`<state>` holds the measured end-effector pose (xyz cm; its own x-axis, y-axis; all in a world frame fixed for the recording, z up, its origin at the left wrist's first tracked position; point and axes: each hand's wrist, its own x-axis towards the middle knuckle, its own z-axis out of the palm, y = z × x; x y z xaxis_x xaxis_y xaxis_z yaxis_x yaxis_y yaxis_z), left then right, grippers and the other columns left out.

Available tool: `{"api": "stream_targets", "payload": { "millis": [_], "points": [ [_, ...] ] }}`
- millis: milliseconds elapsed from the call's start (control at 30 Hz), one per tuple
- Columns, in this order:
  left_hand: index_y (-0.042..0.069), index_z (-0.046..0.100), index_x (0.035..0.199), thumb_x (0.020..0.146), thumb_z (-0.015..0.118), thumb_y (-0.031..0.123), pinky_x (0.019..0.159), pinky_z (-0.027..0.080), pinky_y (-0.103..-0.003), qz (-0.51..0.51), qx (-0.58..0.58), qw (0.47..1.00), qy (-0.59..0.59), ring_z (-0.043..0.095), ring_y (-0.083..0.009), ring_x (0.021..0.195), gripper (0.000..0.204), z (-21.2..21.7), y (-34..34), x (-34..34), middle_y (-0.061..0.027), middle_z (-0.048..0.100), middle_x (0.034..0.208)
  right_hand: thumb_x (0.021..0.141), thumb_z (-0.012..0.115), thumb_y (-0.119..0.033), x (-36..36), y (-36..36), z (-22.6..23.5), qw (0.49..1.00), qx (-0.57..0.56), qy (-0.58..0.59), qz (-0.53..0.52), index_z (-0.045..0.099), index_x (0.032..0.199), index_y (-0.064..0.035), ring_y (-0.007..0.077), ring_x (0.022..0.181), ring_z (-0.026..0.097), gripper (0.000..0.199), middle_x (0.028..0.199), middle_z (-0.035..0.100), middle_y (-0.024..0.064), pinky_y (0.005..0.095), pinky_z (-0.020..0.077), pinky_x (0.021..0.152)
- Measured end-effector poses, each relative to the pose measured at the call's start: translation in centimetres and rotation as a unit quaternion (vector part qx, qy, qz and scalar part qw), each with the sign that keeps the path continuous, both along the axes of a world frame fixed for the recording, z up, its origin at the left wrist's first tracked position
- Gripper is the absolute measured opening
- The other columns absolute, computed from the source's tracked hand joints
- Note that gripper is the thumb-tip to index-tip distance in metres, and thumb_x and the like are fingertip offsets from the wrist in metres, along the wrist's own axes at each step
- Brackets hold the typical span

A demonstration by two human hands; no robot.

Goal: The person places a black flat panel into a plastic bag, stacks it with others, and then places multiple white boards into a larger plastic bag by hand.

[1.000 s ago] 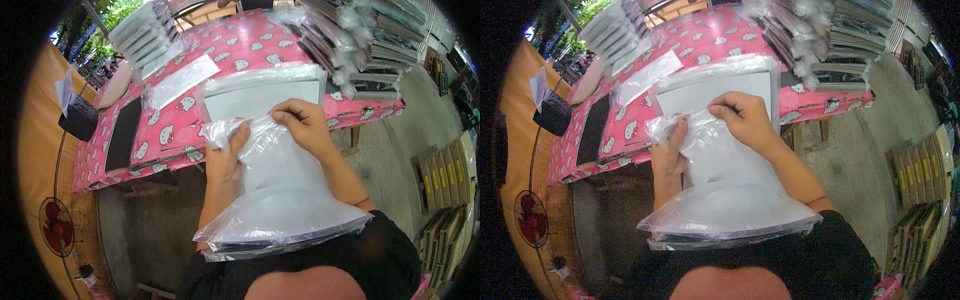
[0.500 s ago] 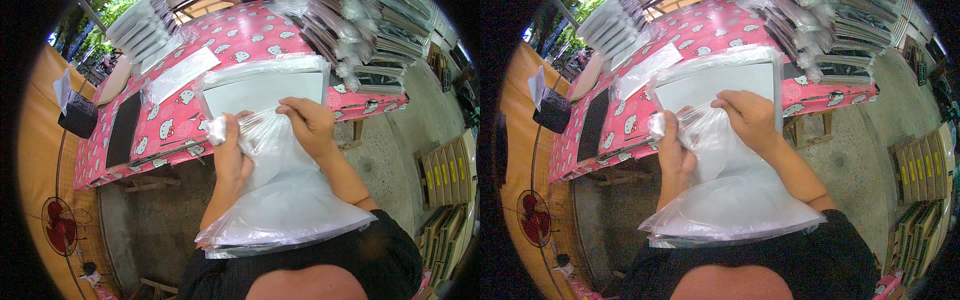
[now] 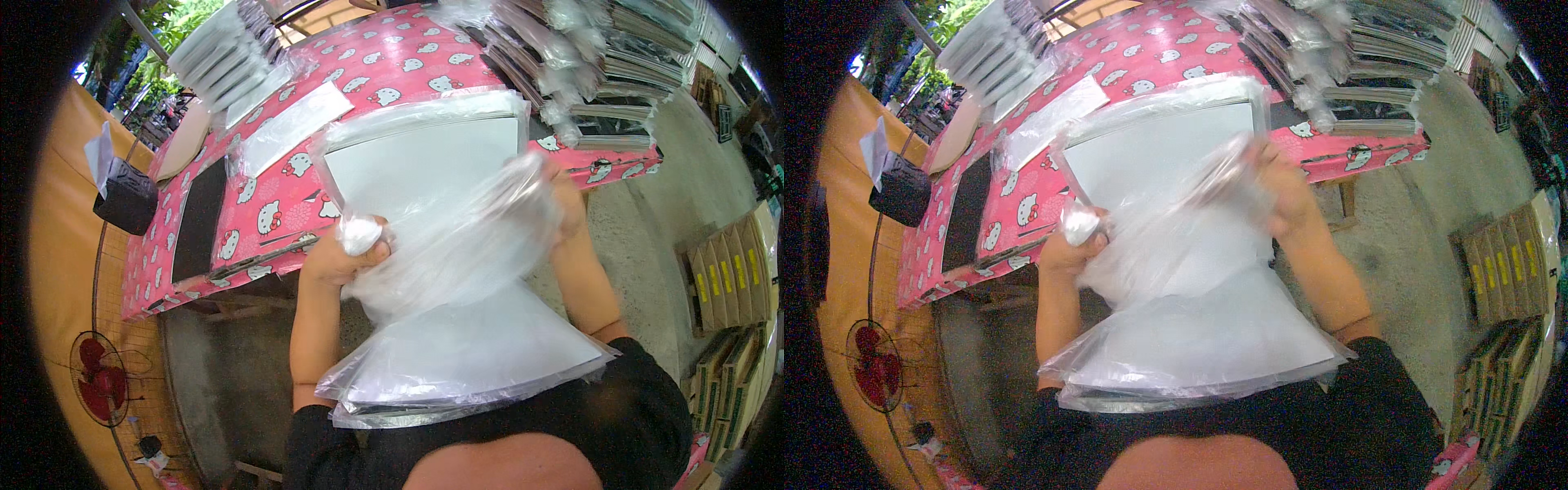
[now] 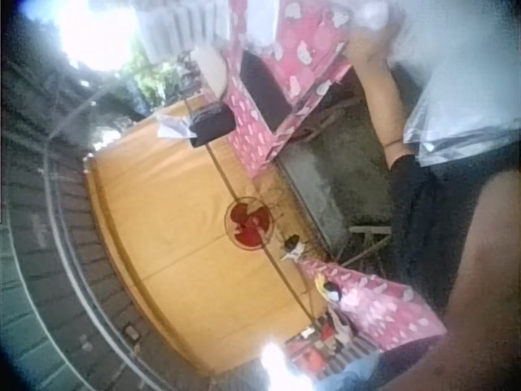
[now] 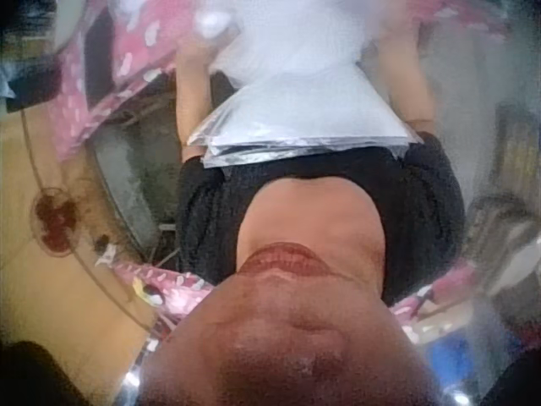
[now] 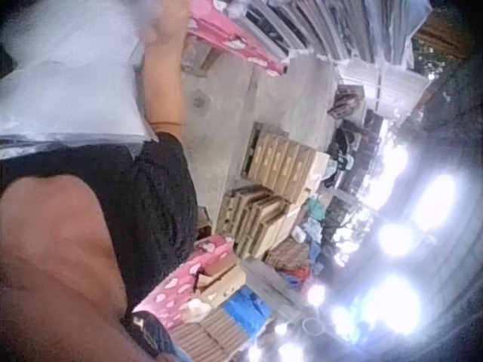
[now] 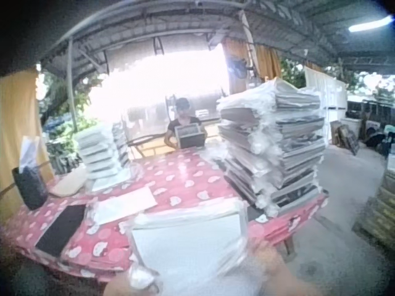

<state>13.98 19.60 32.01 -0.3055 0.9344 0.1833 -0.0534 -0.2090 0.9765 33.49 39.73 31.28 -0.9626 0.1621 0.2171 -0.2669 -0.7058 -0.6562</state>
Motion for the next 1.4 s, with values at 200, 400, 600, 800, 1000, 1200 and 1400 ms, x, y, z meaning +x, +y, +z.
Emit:
{"api": "stream_targets", "payload": {
  "millis": [200,400,600,800,1000,1200,1400],
  "points": [
    [0.007,0.055,0.093,0.072,0.064,0.038,0.056,0.045,-0.03,-0.029,0.247,0.914,-0.319,0.053,-0.0132,0.063,0.039,-4.4,-1.0,-3.3,-0.0018,0.055,0.072,0.079,0.059,-0.018,0.0,-0.3,-4.1,0.969,0.186,-0.152,-0.062,0.06,0.088,-0.003,0.0138,0.067,0.058,0.018,0.082,0.061,0.0071,0.027,0.0481,0.059],
    [0.006,0.053,0.093,0.07,0.067,0.03,0.053,0.044,-0.026,-0.039,0.032,0.99,-0.134,0.052,-0.0114,0.06,0.036,-1.8,-1.6,-2.3,0.0019,0.054,0.07,0.083,0.052,-0.014,-0.4,0.4,-5.5,0.902,0.411,-0.093,-0.096,0.059,0.09,-0.003,0.01,0.079,0.054,0.015,0.085,0.06,0.0044,0.0289,0.0442,0.074],
    [0.003,0.051,0.095,0.071,0.065,0.017,0.054,0.045,-0.027,-0.196,-0.076,0.974,0.087,0.055,-0.0149,0.062,0.031,-4.0,-1.6,-4.0,-0.0053,0.057,0.075,0.083,0.051,-0.021,0.8,4.5,-2.0,0.988,0.114,0.051,0.089,0.055,0.098,-0.005,0.0138,0.072,0.057,0.022,0.079,0.06,0.0048,0.0275,0.0459,0.066],
    [0.001,0.054,0.094,0.073,0.063,0.021,0.056,0.048,-0.03,-0.033,0.191,0.937,-0.291,0.057,-0.0178,0.064,0.031,-3.6,-3.3,-3.7,-0.0088,0.059,0.077,0.076,0.059,-0.01,2.7,2.6,-5.8,0.951,0.296,-0.059,0.074,0.053,0.101,-0.0033,0.0175,0.072,0.059,0.026,0.078,0.06,0.0068,0.0276,0.0473,0.062],
    [-0.002,0.056,0.094,0.075,0.061,0.025,0.059,0.05,-0.033,-0.034,-0.128,0.901,0.413,0.06,-0.0207,0.067,0.032,-4.5,-0.8,-2.4,-0.0123,0.06,0.08,0.074,0.06,-0.006,1.8,3.9,-4.3,0.984,0.134,0.016,-0.117,0.053,0.092,-0.0018,0.0142,0.072,0.057,0.02,0.076,0.058,0.0057,0.0287,0.0477,0.064],
    [-0.001,0.053,0.1,0.085,0.045,0.027,0.044,0.043,-0.021,-0.072,0.141,0.895,-0.418,0.053,-0.013,0.054,0.033,-4.6,0.3,-4.7,-0.0125,0.059,0.087,0.062,0.072,-0.009,1.2,4.1,-2.1,0.898,0.351,-0.148,-0.219,0.041,0.117,-0.0074,0.0157,0.081,0.053,0.063,0.092,0.055,0.0068,0.0254,0.0443,0.069],
    [0.0,0.056,0.092,0.073,0.063,0.03,0.046,0.039,-0.016,0.215,0.025,0.976,-0.004,0.051,-0.0071,0.056,0.036,-0.8,0.9,-0.1,-0.0151,0.053,0.108,0.066,0.067,-0.015,1.1,3.5,-1.1,0.543,0.663,-0.158,-0.491,0.043,0.12,-0.0077,0.0131,0.079,0.052,0.059,0.094,0.058,0.0061,0.0269,0.0423,0.066]
  ]
}}
